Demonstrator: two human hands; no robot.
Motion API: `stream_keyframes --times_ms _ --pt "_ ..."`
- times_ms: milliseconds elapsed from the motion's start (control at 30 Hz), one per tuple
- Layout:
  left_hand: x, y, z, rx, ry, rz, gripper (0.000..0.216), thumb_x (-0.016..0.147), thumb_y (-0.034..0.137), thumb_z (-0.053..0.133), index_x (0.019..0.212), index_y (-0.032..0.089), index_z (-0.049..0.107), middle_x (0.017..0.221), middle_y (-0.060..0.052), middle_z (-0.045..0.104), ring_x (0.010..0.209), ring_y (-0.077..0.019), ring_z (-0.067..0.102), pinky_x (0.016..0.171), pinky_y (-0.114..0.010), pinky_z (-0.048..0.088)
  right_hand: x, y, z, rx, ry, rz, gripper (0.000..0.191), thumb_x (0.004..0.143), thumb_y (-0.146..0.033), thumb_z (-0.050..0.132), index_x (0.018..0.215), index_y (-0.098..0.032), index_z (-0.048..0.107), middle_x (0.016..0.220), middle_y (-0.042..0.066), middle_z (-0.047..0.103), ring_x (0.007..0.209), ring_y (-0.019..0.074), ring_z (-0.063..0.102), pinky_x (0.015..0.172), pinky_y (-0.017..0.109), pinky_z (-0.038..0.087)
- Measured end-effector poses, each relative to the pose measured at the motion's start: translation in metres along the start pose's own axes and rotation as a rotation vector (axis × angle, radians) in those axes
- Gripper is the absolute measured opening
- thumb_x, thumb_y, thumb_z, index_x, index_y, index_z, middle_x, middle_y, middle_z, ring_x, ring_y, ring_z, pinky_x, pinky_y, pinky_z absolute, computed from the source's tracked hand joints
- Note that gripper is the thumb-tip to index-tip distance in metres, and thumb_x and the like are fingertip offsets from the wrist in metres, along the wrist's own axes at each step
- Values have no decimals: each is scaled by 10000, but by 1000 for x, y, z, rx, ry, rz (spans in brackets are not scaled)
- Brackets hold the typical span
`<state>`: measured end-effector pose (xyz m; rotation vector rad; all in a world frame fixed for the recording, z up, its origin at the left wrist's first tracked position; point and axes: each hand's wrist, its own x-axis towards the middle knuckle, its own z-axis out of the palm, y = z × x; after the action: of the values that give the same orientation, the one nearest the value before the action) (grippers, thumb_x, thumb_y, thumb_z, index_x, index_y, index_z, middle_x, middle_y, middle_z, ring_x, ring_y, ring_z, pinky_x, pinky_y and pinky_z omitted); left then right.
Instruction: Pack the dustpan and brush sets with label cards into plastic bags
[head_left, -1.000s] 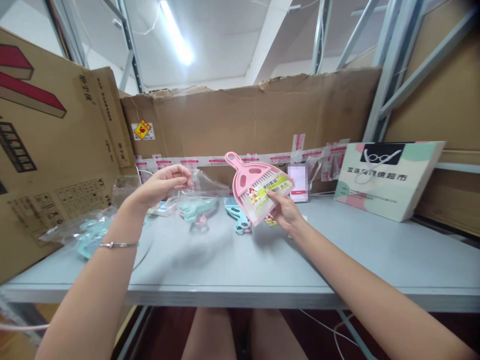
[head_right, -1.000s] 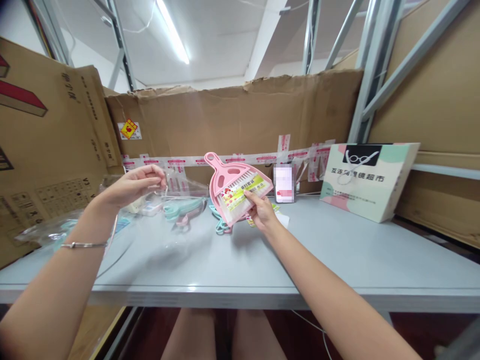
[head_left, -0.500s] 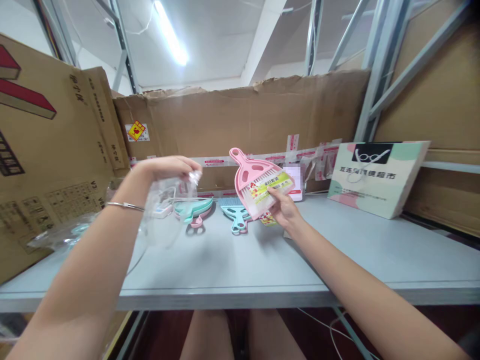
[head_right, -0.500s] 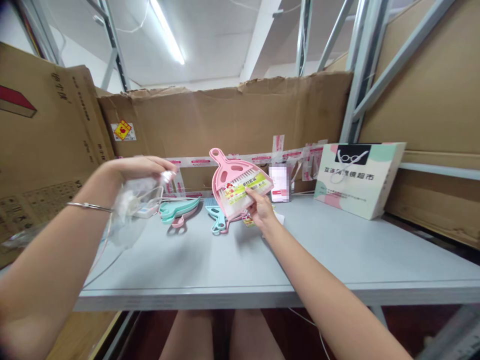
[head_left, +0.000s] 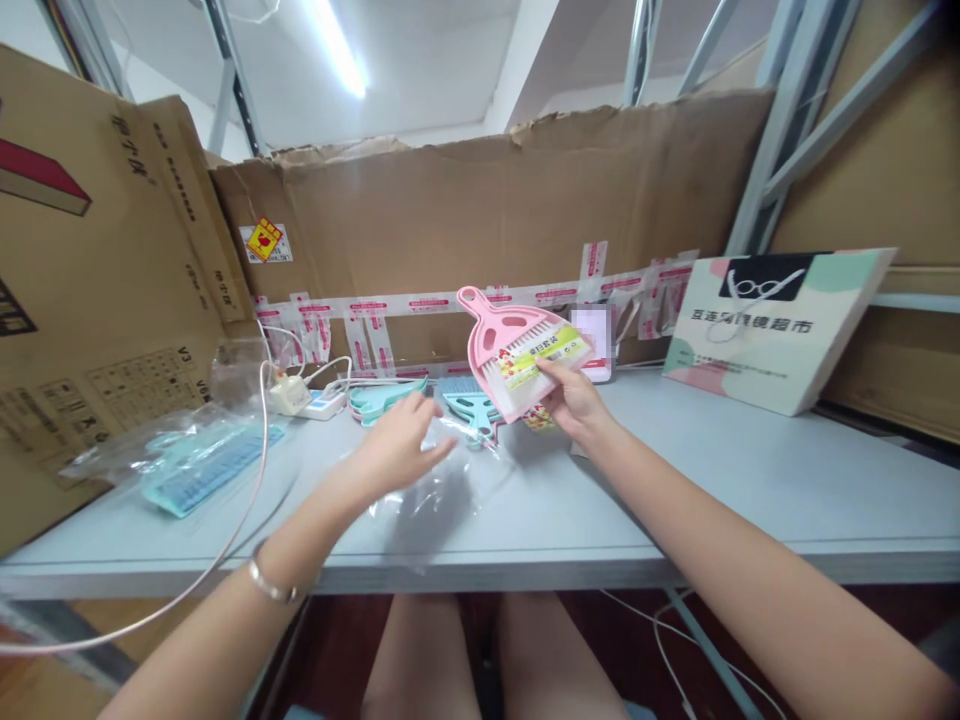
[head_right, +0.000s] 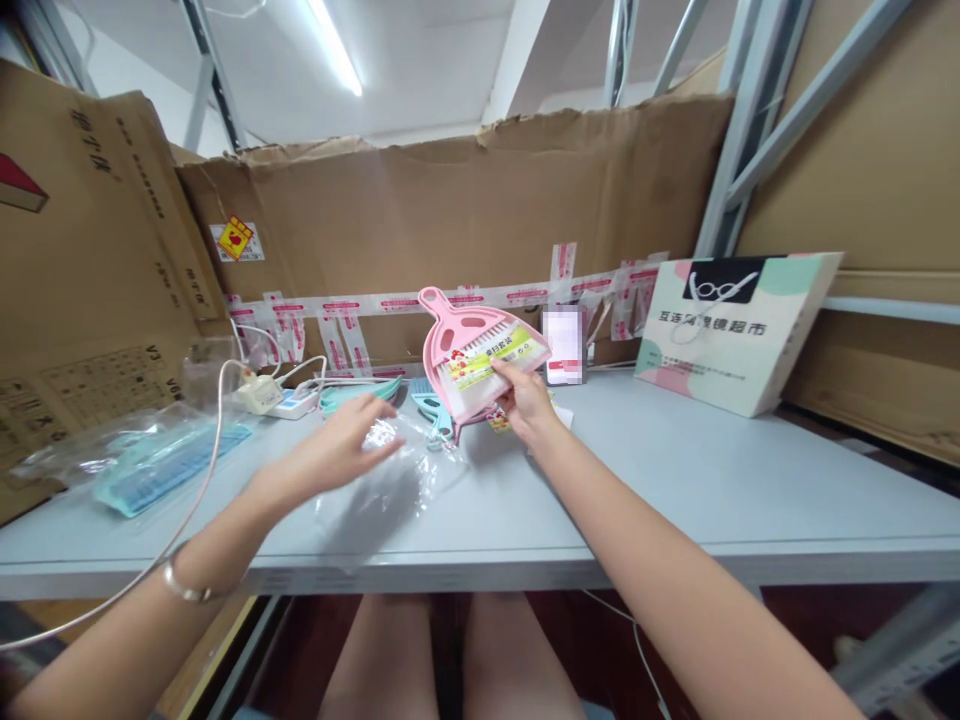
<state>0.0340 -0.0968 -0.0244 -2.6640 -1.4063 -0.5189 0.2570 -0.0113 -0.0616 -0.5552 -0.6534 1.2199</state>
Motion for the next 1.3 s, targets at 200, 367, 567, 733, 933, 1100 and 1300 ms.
stream_keyframes --times_ms 200,367,567,733,933,1100,1300 --pt "-41 1 23 284 -106 -150 173 769 208 467 867 128 585 926 -137 586 893 -287 550 681 -377 442 -22 -5 11 -70 29 56 205 642 -69 631 812 -182 613 775 -16 707 733 143 654 665 255 554" --pt "-40 -13 25 241 -55 -178 206 804 126 380 789 156 583 795 -85 609 713 -212 591 541 -275 398 -76 -20 4 -148 -5 154 241 663 -107 653 893 -176 630 867 31 711 780 188 660 686 310 557" --pt "-31 -21 6 172 118 -212 218 848 180 369 822 162 585 826 -62 597 731 -171 570 627 -265 410 -145 -31 -14 -304 -88 447 288 651 -226 706 920 -147 635 858 74 714 761 217 671 714 329 544" --pt "-18 2 -6 141 231 -107 224 846 177 411 776 158 623 763 -42 571 670 -151 551 604 -258 408 -159 -19 -14 -349 -118 476 305 643 -264 717 907 -130 642 878 92 710 785 220 669 767 336 522" --pt "-21 25 17 222 200 28 249 875 174 368 870 173 617 795 -49 553 668 -151 539 514 -239 389 -151 -8 -7 -176 55 432 312 630 -249 727 903 -143 621 904 77 706 799 205 663 693 287 540" --pt "-10 28 20 281 276 141 241 868 144 364 911 156 601 769 -45 553 644 -142 521 531 -238 412 -144 -3 6 -135 62 480 317 621 -227 732 904 -136 623 868 70 710 771 195 665 657 271 551" --pt "5 30 14 194 261 247 242 851 133 375 879 149 615 710 -41 556 620 -145 533 513 -242 424 -126 -1 20 -24 108 445 342 614 -181 726 938 -161 616 888 44 705 816 194 658 691 275 557"
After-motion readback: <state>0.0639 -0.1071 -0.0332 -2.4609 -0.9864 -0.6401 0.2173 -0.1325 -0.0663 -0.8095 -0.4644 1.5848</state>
